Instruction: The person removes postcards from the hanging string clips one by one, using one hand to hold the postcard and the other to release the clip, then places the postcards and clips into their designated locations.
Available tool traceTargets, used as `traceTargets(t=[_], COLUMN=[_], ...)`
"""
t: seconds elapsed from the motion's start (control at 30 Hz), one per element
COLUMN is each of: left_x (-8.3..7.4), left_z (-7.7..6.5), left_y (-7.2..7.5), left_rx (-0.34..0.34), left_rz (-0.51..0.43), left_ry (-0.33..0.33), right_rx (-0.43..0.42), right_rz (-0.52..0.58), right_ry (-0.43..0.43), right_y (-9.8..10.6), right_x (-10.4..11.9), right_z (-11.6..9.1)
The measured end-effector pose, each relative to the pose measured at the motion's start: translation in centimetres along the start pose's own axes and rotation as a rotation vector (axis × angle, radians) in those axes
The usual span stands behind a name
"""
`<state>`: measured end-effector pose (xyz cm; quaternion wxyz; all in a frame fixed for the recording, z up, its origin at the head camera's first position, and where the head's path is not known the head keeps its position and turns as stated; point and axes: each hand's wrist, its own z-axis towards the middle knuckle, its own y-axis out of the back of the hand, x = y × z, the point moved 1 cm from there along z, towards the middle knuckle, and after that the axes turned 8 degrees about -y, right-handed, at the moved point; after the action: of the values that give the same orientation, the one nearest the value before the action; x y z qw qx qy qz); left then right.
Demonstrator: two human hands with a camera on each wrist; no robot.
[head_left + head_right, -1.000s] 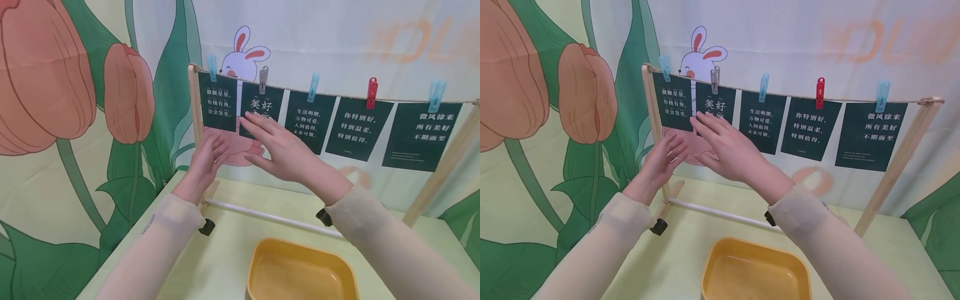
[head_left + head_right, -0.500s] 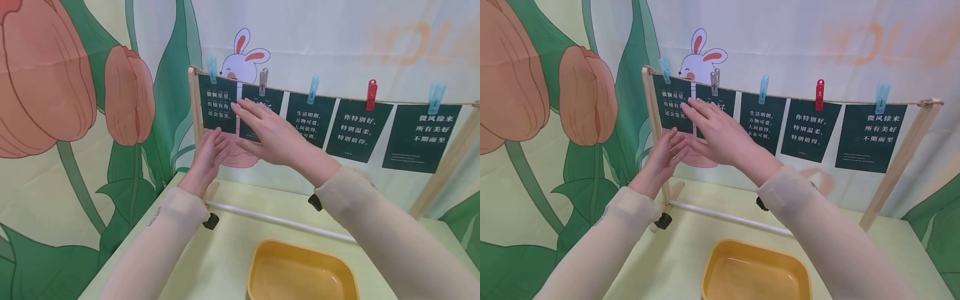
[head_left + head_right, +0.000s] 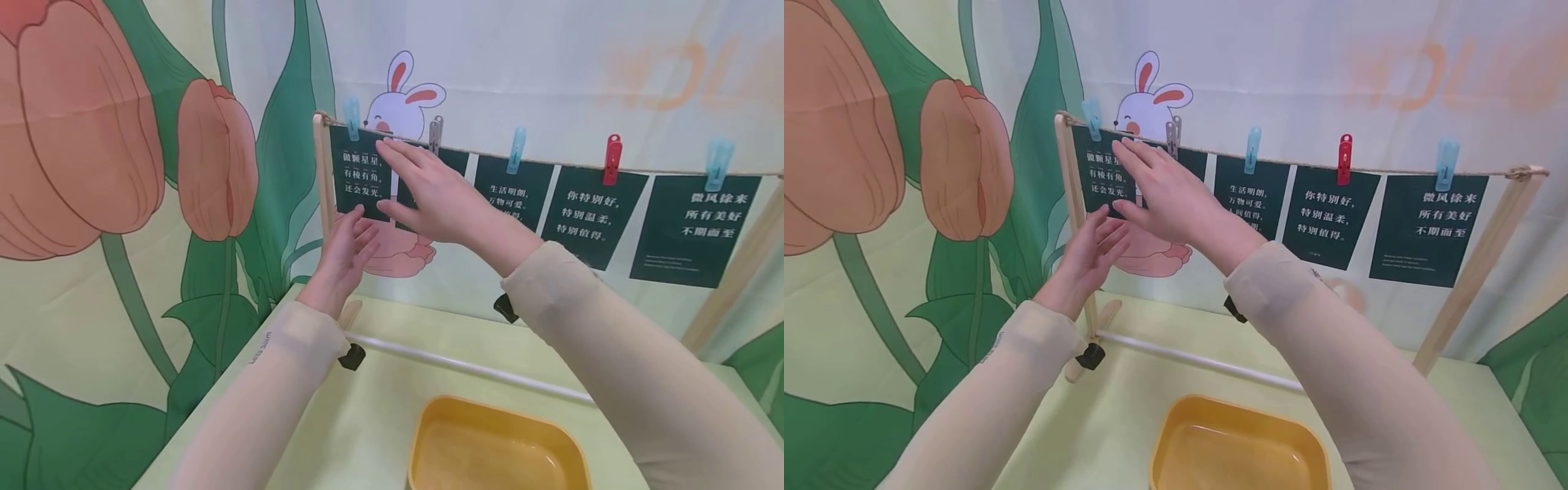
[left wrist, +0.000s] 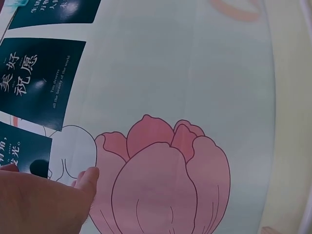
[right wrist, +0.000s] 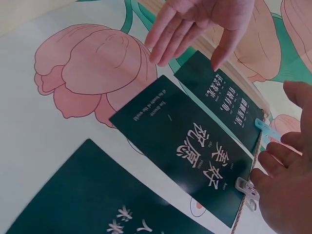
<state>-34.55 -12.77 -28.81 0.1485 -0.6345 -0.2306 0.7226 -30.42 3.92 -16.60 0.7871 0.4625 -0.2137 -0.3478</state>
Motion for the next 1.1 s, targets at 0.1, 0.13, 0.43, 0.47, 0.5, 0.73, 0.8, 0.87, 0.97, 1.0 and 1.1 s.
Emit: traceTargets(t=[0.1, 0.13, 0.43, 0.47, 0.5, 0.73, 0.8, 0.87, 0.97, 1.0, 1.1], left_x=[-0.1, -0.1, -0.5, -0.5, -0.6, -0.6, -0.6, -0.6, -0.6, -0.7, -0.7], left_z=[0.1, 0.1, 0.1, 0.0, 0.0, 0.0, 0.0, 0.0, 0.0, 0.0, 0.0], left_y=[-0.1, -0.1, -0.1, -0.1, -0.1, -0.3, -0.4, -0.5, -0.4, -0.4, -0.3], left_rx=[0.005, 0.004, -0.013, -0.013, -0.009, 0.01, 0.02, 0.035, 0.055, 0.058, 0.065], left_rz=[-0.026, -0.034, -0.08, -0.085, -0.089, -0.113, -0.105, -0.1, -0.102, -0.108, -0.122], left_ry=[0.004, 0.005, 0.007, 0.005, 0.003, -0.004, -0.014, -0.024, -0.036, -0.038, -0.049], right_rx=[0.002, 0.008, 0.067, 0.069, 0.07, 0.078, 0.083, 0.088, 0.097, 0.099, 0.1], right_rz=[-0.006, -0.007, -0.034, -0.036, -0.038, -0.045, -0.046, -0.048, -0.046, -0.044, -0.033], right_ry=[-0.021, -0.032, -0.103, -0.106, -0.108, -0.133, -0.141, -0.149, -0.166, -0.172, -0.185], right_y=[0.3, 0.4, 1.0, 1.0, 1.1, 1.3, 1.3, 1.3, 1.3, 1.3, 1.3], right_x=[0.0, 0.1, 0.5, 0.5, 0.5, 0.7, 0.8, 0.8, 0.9, 0.9, 0.9], right_z=[0.8, 1.0, 3.0, 3.2, 3.3, 4.6, 5.0, 5.3, 5.8, 6.0, 6.4])
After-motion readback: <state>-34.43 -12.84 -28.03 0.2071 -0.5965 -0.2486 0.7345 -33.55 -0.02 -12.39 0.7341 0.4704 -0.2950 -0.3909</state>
